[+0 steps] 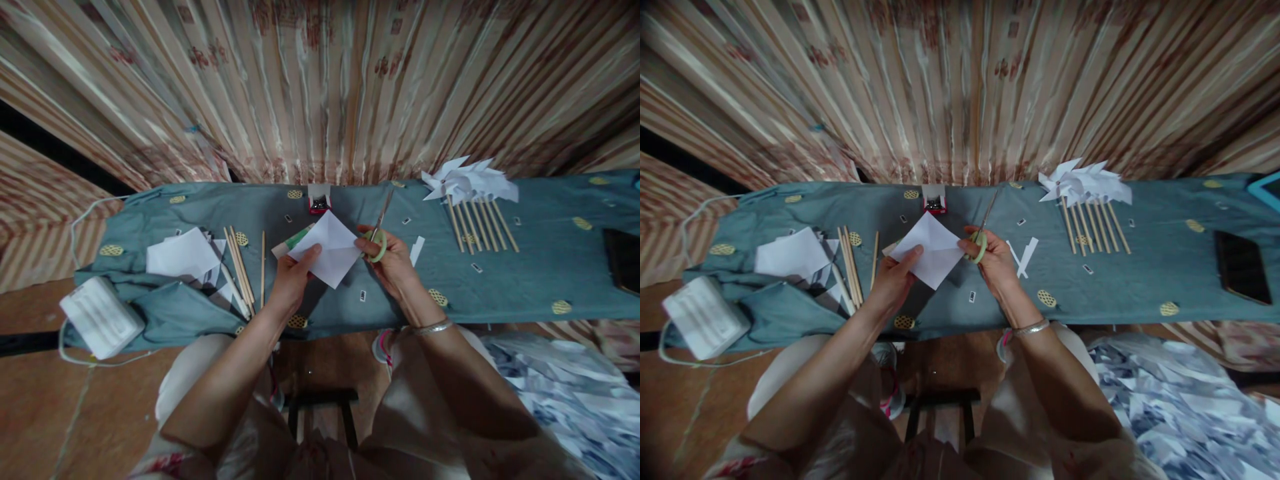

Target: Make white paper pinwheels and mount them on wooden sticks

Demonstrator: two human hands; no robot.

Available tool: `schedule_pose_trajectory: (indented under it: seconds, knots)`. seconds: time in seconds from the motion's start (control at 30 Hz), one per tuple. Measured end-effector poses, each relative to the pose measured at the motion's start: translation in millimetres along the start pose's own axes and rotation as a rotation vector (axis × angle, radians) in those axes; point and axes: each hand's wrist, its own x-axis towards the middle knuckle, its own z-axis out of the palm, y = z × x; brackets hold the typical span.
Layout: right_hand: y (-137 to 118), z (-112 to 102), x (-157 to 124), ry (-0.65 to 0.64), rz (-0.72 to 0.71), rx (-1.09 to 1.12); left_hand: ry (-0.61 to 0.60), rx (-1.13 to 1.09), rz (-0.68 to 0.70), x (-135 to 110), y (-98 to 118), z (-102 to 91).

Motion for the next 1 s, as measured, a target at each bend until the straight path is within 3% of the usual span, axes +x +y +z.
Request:
schedule_pose_trajectory:
  seconds: [0.13, 0.3, 0.4, 0.67, 1.0]
  knots:
    - [2, 3, -13, -0.098, -0.007, -0.070, 0.052, -0.036, 0.096, 9, 12, -4.2]
    - [16, 11, -39, -0.434, 0.080, -0.202, 0.083, -0.069, 0.139, 16, 27, -9.9]
    - [26, 12, -46, -0.535, 0.127, -0.229, 0.072, -0.072, 0.124, 15, 27, -8.9]
    - [33, 8, -42, -0.606, 0.225, -0.195, 0.124, -0.060, 0.064, 11, 30, 0.1]
    - [31, 8, -44, -0.565, 0.250, -0.204, 0.131, -0.080, 0.070, 12, 24, 0.0]
